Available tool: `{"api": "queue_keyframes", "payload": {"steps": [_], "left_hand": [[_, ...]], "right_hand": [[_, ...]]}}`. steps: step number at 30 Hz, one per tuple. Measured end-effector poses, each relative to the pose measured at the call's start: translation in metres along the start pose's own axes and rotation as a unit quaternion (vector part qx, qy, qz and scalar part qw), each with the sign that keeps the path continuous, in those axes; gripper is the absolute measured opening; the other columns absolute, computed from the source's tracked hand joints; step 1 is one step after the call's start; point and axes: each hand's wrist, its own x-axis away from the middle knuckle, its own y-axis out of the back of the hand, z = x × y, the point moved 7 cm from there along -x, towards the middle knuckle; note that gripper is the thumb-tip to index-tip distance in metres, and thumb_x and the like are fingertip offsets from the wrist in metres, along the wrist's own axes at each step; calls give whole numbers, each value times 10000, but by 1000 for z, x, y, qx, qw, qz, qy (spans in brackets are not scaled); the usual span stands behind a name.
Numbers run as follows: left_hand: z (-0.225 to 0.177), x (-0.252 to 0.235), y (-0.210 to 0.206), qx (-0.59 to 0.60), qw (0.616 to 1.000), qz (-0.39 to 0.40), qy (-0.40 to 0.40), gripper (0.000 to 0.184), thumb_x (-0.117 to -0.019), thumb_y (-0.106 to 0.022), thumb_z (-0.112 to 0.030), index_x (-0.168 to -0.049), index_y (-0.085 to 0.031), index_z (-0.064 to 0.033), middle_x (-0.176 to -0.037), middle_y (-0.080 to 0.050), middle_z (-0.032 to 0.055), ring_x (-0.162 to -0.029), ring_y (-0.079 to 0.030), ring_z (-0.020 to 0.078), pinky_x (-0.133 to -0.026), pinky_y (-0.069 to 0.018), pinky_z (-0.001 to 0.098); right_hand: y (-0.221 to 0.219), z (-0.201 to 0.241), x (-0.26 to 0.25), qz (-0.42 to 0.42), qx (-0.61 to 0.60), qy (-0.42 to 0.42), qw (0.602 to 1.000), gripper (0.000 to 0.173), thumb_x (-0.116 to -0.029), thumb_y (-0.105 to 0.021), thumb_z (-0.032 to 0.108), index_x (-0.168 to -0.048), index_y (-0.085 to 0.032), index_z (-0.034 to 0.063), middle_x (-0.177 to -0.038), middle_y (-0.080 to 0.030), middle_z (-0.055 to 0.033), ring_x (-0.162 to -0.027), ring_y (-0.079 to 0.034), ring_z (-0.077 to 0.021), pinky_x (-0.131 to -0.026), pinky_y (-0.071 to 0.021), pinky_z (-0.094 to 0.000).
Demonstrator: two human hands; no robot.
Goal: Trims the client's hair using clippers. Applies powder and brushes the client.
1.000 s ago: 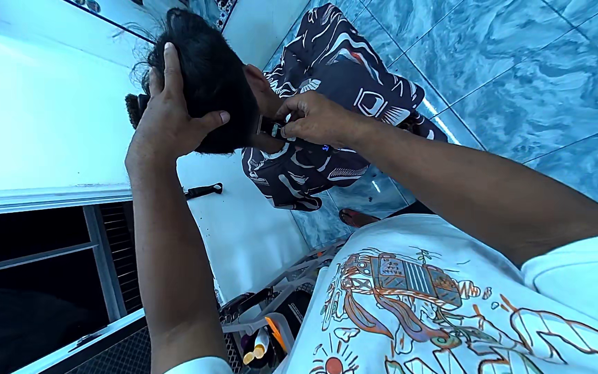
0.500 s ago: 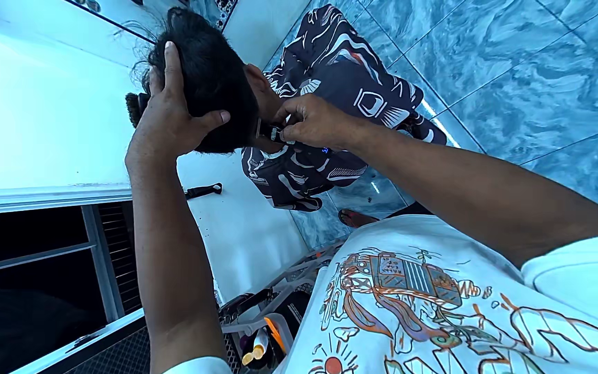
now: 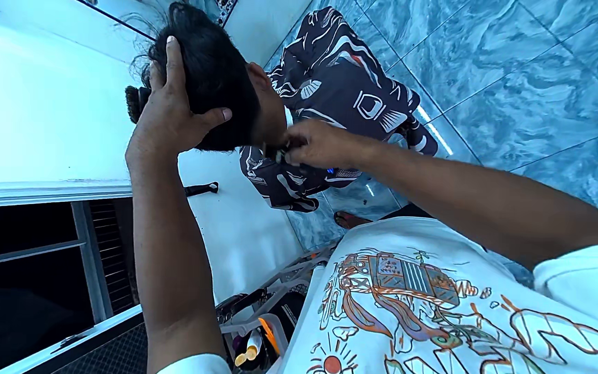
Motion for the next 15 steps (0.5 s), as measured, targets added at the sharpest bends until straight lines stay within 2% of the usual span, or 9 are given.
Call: {"api": "queue_keyframes", "payload": {"steps": [2, 5, 7, 9, 11, 13, 15], "left_hand": [[-1, 0, 1, 7, 1000, -6, 7, 1261, -786, -746, -693, -1676, 6, -209, -1679, -129, 298, -1495, -308, 490, -1120, -373, 671], [1, -2, -3, 4, 1000, -13, 8, 1241, -775, -728, -721, -1675, -21, -244, -1681, -121, 298, -1447, -366, 524, -1056, -417, 699], [0, 0, -5, 0, 1000, -28, -6, 1227, -774, -711, -746, -1672, -31, -261, -1680, -125, 297, -1380, -435, 548, -997, -446, 722], [-2, 1, -4, 0, 998, -56, -29, 1206, -782, -694, -755, -1672, -40, -269, -1693, -124, 269, -1376, -448, 539, -989, -459, 709], [-3, 5, -5, 16, 993, -100, -68, 1125, -804, -685, -742, -1657, -138, -255, -1705, -145, 223, -1379, -466, 498, -992, -471, 671], [-1, 10, -11, 22, 980, -154, -128, 982, -842, -624, -758, -1593, -289, -221, -1692, -195, 220, -1337, -511, 483, -960, -488, 646], [5, 13, -16, 21, 965, -182, -187, 919, -877, -510, -813, -1555, -372, -210, -1676, -222, 241, -1307, -518, 502, -945, -476, 654]], "right_hand": [[-9, -23, 29, 41, -49, -61, 996, 292, -994, -644, 121, -1262, -648, 7, -1009, -700, -153, -760, -697, -233, -688, -621, -424], [-4, -66, 75, 27, -209, -150, 966, 340, -1018, -612, 133, -1335, -610, 12, -1040, -702, -183, -793, -715, -274, -674, -635, -424], [11, -85, 101, -41, -304, -169, 937, 353, -1019, -564, 190, -1338, -615, 48, -1048, -706, -179, -812, -721, -270, -685, -637, -418], [29, -97, 122, -142, -370, -158, 904, 335, -1059, -475, 271, -1328, -602, 118, -1140, -688, -128, -868, -717, -229, -721, -633, -377], [38, -103, 134, -234, -422, -120, 868, 316, -1093, -394, 351, -1300, -582, 203, -1211, -663, -57, -884, -703, -183, -692, -622, -337], [36, -105, 137, -292, -445, -79, 843, 397, -1109, -320, 469, -1311, -579, 245, -1230, -677, -20, -801, -706, -152, -589, -608, -311], [22, -103, 131, -336, -431, -75, 834, 536, -1082, -243, 603, -1255, -597, 239, -1150, -695, -4, -636, -643, -109, -487, -549, -270]]}}
